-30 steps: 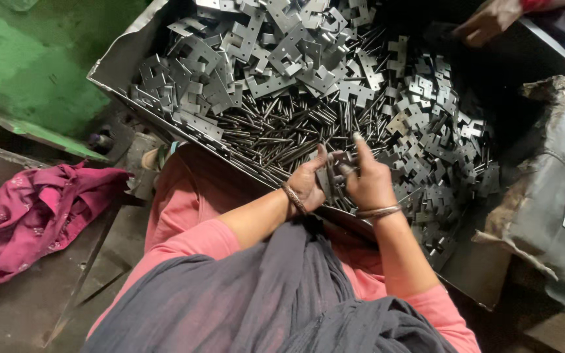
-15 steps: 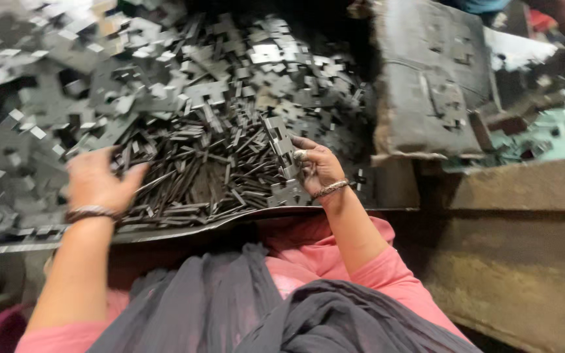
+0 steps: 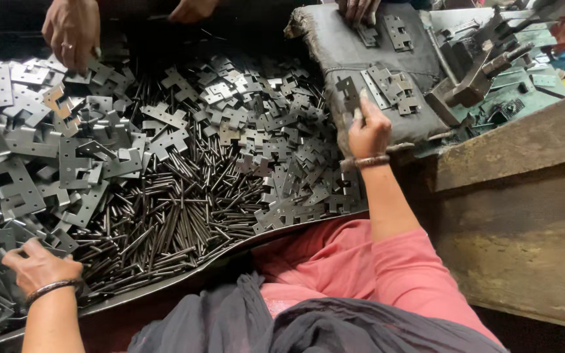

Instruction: The person sorts through a large bin of small metal brackets and thin rods by hand, picking up individual pieces, turning them over, and setting them back down or moving them within the bin.

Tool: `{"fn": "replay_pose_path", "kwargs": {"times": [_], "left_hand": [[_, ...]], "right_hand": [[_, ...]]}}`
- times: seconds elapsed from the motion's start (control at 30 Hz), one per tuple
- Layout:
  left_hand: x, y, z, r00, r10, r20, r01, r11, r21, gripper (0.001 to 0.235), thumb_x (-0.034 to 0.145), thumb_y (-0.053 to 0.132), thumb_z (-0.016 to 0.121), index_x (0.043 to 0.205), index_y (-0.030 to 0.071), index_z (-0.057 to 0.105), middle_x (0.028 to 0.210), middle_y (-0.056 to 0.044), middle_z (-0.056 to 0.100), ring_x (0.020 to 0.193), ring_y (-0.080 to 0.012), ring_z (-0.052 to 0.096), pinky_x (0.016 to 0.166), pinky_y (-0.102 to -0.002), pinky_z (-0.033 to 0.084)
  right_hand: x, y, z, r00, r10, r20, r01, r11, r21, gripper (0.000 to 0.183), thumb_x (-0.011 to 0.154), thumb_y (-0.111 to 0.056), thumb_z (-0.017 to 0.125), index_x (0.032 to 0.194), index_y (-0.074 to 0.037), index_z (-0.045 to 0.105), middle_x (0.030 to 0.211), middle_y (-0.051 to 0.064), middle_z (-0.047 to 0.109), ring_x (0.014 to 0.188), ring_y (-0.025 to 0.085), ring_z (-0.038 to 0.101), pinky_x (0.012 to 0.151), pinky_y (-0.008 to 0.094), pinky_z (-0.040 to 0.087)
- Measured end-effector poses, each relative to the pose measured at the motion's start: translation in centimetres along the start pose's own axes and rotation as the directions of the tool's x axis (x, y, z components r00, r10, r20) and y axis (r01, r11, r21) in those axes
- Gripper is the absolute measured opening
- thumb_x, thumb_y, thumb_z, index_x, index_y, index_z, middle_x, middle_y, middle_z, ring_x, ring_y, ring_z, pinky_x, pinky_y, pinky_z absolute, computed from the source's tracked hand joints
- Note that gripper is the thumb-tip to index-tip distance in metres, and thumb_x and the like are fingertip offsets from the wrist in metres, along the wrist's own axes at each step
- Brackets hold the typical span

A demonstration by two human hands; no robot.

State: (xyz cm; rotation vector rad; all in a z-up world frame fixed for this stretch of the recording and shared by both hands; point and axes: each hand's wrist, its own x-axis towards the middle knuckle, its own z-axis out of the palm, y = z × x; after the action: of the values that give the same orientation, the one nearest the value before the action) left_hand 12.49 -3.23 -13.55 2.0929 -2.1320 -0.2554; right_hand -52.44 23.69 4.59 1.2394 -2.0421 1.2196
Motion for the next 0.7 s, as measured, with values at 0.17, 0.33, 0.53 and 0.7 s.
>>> {"fn": "replay_pose_path", "kwargs": {"times": [0.17, 0.33, 0.53, 0.7], "left_hand": [[-1.2, 2.7, -3.8, 0.948, 0.166, -0.270, -0.183, 0.983, -0.037, 0.039, 0.087, 0.025, 0.069, 0.116, 0.000, 0.060, 0.128, -0.028, 0.057, 0.107, -0.0480, 0.066, 0.093, -0.054, 0.055], [-5.4, 7.8, -9.9, 0.964, 0.252, -0.090, -0.250, 0.968, 0.037, 0.029, 0.085, 0.030, 0.071, 0.106, 0.011, 0.077, 0.088, -0.021, 0.073, 0.086, -0.0428, 0.071, 0.082, -0.052, 0.057], [-9.4, 11.6, -13.2, 0.934, 0.353, -0.055, -0.310, 0.726, -0.614, 0.014, 0.094, 0.013, 0.078, 0.106, 0.007, 0.075, 0.093, -0.013, 0.076, 0.083, -0.0242, 0.075, 0.080, -0.039, 0.059], [-8.5, 8.8, -11.7, 0.948, 0.278, 0.156, 0.290, -0.551, -0.783, 0.024, 0.107, -0.016, 0.065, 0.122, 0.001, 0.059, 0.112, -0.016, 0.068, 0.100, -0.0261, 0.069, 0.098, -0.038, 0.060]], "right_hand": [[4.0, 4.8, 0.2, 0.965, -0.099, 0.243, 0.226, 0.785, -0.577, 0.043, 0.088, 0.002, 0.061, 0.129, -0.003, 0.069, 0.119, 0.020, 0.071, 0.089, 0.041, 0.071, 0.077, 0.048, 0.059], [1.4, -0.5, 0.8, 0.883, -0.205, 0.422, 0.392, 0.817, -0.424, 0.032, 0.094, -0.001, 0.067, 0.126, -0.004, 0.069, 0.126, 0.019, 0.069, 0.099, 0.038, 0.071, 0.085, 0.043, 0.060], [-8.9, -6.6, 4.7, 0.451, -0.364, 0.815, 0.323, 0.918, 0.231, 0.064, 0.061, -0.009, 0.080, 0.123, -0.003, 0.068, 0.126, 0.024, 0.061, 0.112, 0.044, 0.061, 0.093, 0.045, 0.052], [-12.6, -0.6, 7.3, 0.296, -0.273, 0.915, 0.359, 0.920, 0.158, 0.062, 0.077, 0.001, 0.066, 0.139, -0.007, 0.061, 0.135, 0.015, 0.060, 0.125, 0.034, 0.056, 0.106, 0.046, 0.050]]}}
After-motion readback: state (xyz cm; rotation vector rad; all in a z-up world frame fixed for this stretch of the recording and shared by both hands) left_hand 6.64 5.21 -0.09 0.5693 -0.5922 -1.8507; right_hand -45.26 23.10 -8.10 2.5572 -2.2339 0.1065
